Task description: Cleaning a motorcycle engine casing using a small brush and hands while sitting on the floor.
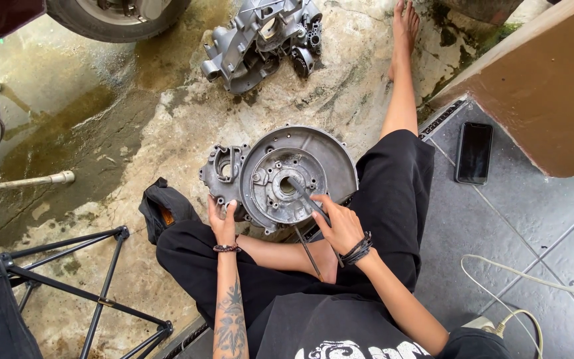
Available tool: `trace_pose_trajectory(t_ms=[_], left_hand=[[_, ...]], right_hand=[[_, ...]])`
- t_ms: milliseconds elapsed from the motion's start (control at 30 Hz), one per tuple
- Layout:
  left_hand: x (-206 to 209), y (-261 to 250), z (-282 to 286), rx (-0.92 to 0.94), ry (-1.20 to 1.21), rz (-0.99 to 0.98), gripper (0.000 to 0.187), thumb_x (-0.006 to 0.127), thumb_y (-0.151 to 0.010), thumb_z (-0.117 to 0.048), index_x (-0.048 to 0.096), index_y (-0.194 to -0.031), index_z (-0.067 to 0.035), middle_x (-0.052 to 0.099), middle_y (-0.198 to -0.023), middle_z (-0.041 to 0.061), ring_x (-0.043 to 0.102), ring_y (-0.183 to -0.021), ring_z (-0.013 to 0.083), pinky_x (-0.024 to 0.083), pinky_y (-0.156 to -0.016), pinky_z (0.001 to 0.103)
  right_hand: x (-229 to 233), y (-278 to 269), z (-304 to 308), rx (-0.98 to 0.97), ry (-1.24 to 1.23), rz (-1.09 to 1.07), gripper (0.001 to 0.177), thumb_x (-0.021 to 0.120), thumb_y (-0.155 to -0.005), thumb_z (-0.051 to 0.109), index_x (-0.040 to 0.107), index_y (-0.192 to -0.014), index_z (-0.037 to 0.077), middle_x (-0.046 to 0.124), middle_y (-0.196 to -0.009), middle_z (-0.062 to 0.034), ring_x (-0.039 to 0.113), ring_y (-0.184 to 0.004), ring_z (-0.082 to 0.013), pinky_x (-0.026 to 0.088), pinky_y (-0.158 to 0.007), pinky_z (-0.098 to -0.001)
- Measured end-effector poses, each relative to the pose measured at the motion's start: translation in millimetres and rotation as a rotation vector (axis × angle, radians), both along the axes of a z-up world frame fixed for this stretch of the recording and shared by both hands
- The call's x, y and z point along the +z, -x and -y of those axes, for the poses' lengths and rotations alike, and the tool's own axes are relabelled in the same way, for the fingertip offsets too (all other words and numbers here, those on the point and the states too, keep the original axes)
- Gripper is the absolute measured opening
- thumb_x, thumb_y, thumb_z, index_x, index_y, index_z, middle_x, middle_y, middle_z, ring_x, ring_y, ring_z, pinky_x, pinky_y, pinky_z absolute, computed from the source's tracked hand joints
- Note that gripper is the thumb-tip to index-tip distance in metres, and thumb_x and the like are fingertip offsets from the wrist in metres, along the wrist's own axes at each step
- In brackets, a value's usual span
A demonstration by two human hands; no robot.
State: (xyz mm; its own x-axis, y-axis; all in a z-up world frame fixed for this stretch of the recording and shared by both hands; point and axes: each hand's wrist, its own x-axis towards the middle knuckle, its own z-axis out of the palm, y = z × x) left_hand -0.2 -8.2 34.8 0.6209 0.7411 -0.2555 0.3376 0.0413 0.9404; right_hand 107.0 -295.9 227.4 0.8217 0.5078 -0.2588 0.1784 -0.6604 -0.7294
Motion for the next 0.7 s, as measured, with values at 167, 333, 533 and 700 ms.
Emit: trace_pose_trajectory(t_ms=[167, 333, 533, 700], left_hand=[[81.1, -10.7, 43.8, 0.143, -0.657, 0.109, 0.06, 0.075, -0.082, -0.029, 0.057, -0.137, -0.012, 0.049, -0.131, 0.013, 0.052, -0.124, 0.0338, 0.043, -0.106, 0.047], [133.6, -20.8, 118.4, -0.106, -0.395, 0.248, 0.041, 0.067, -0.086, -0.023, 0.066, -0.126, -0.011, 0.059, -0.114, 0.007, 0.063, -0.092, 0.0197, 0.054, -0.074, 0.033], [112.5, -33.5, 135.3, -0.324, -0.236, 0.229, 0.063, 0.06, -0.097, -0.023, 0.039, -0.151, 0.003, 0.068, -0.105, 0.026, 0.073, -0.085, 0.034, 0.059, -0.058, 0.034], [125.9, -47.0, 123.3, -0.388, -0.384, 0.2, 0.061, 0.051, -0.092, -0.01, 0.039, -0.151, 0.001, 0.072, -0.084, 0.017, 0.07, -0.072, 0.0332, 0.053, -0.061, 0.04]], right_hand=[[-12.2, 10.5, -9.2, -0.137, -0.208, 0.113, 0.043, 0.055, -0.096, 0.01, 0.051, -0.139, 0.014, 0.069, -0.088, -0.0157, 0.062, -0.061, -0.0362, 0.049, -0.055, -0.0455], [-26.4, 31.4, -27.3, -0.153, -0.243, 0.206, 0.047, 0.056, -0.095, 0.009, 0.05, -0.142, 0.013, 0.071, -0.101, -0.0185, 0.069, -0.068, -0.0398, 0.055, -0.06, -0.0482], [-12.0, 42.5, -40.8, -0.068, -0.263, 0.23, 0.053, 0.06, -0.093, 0.01, 0.045, -0.144, 0.011, 0.073, -0.104, -0.0118, 0.071, -0.07, -0.0354, 0.056, -0.057, -0.043], [-44.9, 50.1, -26.1, -0.07, -0.34, 0.178, 0.056, 0.062, -0.093, 0.014, 0.041, -0.144, 0.005, 0.076, -0.099, -0.0074, 0.069, -0.06, -0.0252, 0.054, -0.05, -0.0345]])
